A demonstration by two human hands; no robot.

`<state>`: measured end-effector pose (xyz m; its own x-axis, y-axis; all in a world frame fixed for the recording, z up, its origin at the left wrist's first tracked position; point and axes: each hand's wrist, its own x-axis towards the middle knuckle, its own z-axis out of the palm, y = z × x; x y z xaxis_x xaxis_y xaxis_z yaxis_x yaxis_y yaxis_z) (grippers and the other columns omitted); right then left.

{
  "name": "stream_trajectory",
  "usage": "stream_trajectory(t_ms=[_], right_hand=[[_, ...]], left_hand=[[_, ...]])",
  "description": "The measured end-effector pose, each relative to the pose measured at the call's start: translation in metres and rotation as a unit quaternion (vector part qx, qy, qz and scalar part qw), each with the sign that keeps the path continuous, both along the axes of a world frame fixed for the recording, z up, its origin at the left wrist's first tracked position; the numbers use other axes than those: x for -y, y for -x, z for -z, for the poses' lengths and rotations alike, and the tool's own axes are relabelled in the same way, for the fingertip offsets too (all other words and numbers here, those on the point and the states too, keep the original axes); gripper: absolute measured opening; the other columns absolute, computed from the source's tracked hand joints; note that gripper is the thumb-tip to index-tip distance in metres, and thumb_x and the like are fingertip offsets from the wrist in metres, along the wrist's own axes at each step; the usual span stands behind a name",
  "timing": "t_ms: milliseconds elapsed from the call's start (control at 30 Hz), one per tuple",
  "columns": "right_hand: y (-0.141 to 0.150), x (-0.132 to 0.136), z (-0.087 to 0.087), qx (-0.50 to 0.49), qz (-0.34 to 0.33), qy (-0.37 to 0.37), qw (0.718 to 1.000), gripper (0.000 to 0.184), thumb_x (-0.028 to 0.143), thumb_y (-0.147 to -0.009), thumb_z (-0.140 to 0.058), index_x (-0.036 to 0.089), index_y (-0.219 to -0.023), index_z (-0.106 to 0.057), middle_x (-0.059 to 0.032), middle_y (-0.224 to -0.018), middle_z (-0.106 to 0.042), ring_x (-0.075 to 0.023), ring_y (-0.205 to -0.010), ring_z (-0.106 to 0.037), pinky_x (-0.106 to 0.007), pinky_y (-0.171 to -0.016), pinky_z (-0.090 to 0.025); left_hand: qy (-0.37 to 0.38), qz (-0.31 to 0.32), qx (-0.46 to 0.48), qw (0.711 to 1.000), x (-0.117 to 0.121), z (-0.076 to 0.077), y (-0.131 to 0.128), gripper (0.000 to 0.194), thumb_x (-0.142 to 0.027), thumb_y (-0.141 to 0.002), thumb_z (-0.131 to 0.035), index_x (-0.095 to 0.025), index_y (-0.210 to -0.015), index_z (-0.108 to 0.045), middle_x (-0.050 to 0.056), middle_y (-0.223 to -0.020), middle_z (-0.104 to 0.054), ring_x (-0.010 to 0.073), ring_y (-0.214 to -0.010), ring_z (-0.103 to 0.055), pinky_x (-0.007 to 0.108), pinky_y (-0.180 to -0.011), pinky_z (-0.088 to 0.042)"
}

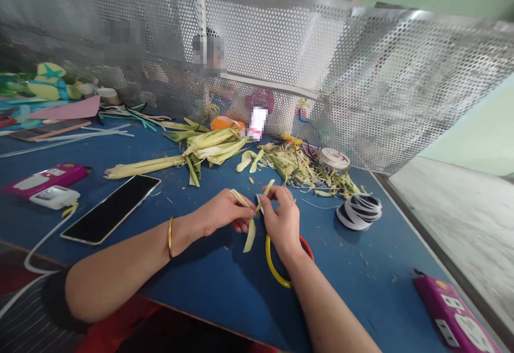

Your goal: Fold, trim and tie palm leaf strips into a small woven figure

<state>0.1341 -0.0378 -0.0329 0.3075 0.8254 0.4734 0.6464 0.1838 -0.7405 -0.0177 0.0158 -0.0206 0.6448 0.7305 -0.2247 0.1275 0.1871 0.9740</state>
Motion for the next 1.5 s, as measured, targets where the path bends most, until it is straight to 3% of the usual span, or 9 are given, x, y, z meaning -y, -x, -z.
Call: stream_trajectory(t_ms=[100,233,433,533,700,767,933,1167,1500], right_hand=[[0.002,0.002,-0.004,0.051,-0.058,-0.031,0.997,0.031,0.036,-0.084,-0.064,0.025,-0.113,-0.062,-0.0079,-0.11,-0.068,-0.0255,-0.104,-0.061,-0.039,-0.087,-0.046],[0.01,0.007,-0.01,0.128,-0.127,-0.048,0.983,0.008,0.026,-0.087,-0.061,0.026,-0.084,-0.068,-0.0036,-0.088,-0.072,-0.0215,-0.088,-0.064,-0.039,-0.09,-0.044],[0.012,0.009,-0.007,0.084,-0.043,-0.089,0.992,0.015,0.019,-0.085,-0.059,0.024,-0.071,-0.061,-0.0008,-0.075,-0.069,-0.0193,-0.076,-0.062,-0.036,-0.08,-0.046],[0.01,0.008,-0.005,0.13,-0.066,-0.105,0.984,0.016,0.017,-0.087,-0.055,0.024,-0.074,-0.061,-0.0014,-0.08,-0.07,-0.0195,-0.081,-0.064,-0.038,-0.086,-0.045],[0.006,0.014,-0.012,0.209,0.051,-0.17,0.962,0.028,0.029,-0.09,-0.058,0.021,-0.117,-0.06,-0.0142,-0.117,-0.064,-0.0291,-0.114,-0.057,-0.044,-0.094,-0.042],[0.006,0.017,-0.013,0.21,0.066,-0.193,0.956,0.023,0.028,-0.09,-0.058,0.021,-0.111,-0.063,-0.0128,-0.109,-0.066,-0.028,-0.107,-0.059,-0.043,-0.093,-0.042],[0.02,0.013,-0.001,0.093,-0.099,0.012,0.991,0.023,0.037,-0.092,-0.055,0.023,-0.079,-0.067,-0.0044,-0.08,-0.069,-0.0201,-0.075,-0.062,-0.033,-0.072,-0.044],[0.035,0.006,0.011,-0.145,-0.156,0.106,0.971,0.032,0.041,-0.087,-0.055,0.02,-0.062,-0.057,-0.0004,-0.062,-0.06,-0.0153,-0.059,-0.054,-0.026,-0.057,-0.042],[0.034,0.017,0.002,0.058,-0.157,0.054,0.984,0.033,0.033,-0.094,-0.047,0.022,-0.063,-0.05,0.0001,-0.064,-0.056,-0.0148,-0.06,-0.05,-0.026,-0.055,-0.037]], left_hand=[[-0.009,0.01,-0.019,1.0,0.006,-0.003,-0.002,0.013,-0.014,-0.072,-0.064,-0.015,-0.059,-0.066,0.002,-0.051,-0.063,0.0138,-0.05,-0.062,0.022,-0.049,-0.048],[-0.021,0.022,-0.049,0.998,0.01,-0.005,-0.004,0.022,-0.003,-0.065,-0.056,-0.016,-0.048,-0.062,0.002,-0.047,-0.06,0.0144,-0.047,-0.06,0.024,-0.048,-0.048],[-0.024,0.042,-0.037,0.998,0.012,-0.005,-0.004,0.017,-0.012,-0.072,-0.06,-0.017,-0.056,-0.064,0.0,-0.049,-0.061,0.0142,-0.048,-0.061,0.024,-0.049,-0.048],[-0.023,0.044,-0.042,0.998,0.011,-0.006,-0.004,0.021,-0.012,-0.074,-0.062,-0.016,-0.053,-0.062,0.001,-0.048,-0.06,0.0133,-0.047,-0.06,0.023,-0.049,-0.047],[0.075,-0.104,0.093,0.987,-0.004,-0.014,-0.002,0.014,-0.013,-0.082,-0.06,-0.013,-0.089,-0.072,0.006,-0.07,-0.072,0.014,-0.063,-0.068,0.024,-0.061,-0.052],[0.098,-0.152,0.167,0.969,-0.01,-0.018,-0.001,0.02,-0.012,-0.083,-0.059,-0.012,-0.101,-0.07,0.007,-0.079,-0.074,0.0146,-0.073,-0.07,0.026,-0.073,-0.053],[0.1,-0.137,0.243,0.955,-0.008,-0.01,-0.004,0.028,-0.013,-0.078,-0.066,-0.012,-0.105,-0.066,0.009,-0.089,-0.074,0.0168,-0.09,-0.069,0.027,-0.087,-0.05],[0.086,-0.128,0.206,0.966,0.001,0.001,-0.01,0.033,-0.017,-0.079,-0.065,-0.014,-0.112,-0.063,0.009,-0.089,-0.073,0.0179,-0.08,-0.068,0.019,-0.052,-0.045],[0.089,-0.184,0.204,0.957,-0.001,-0.005,-0.008,0.022,-0.009,-0.071,-0.07,-0.011,-0.092,-0.067,0.007,-0.073,-0.072,0.0147,-0.068,-0.067,0.025,-0.069,-0.051]])
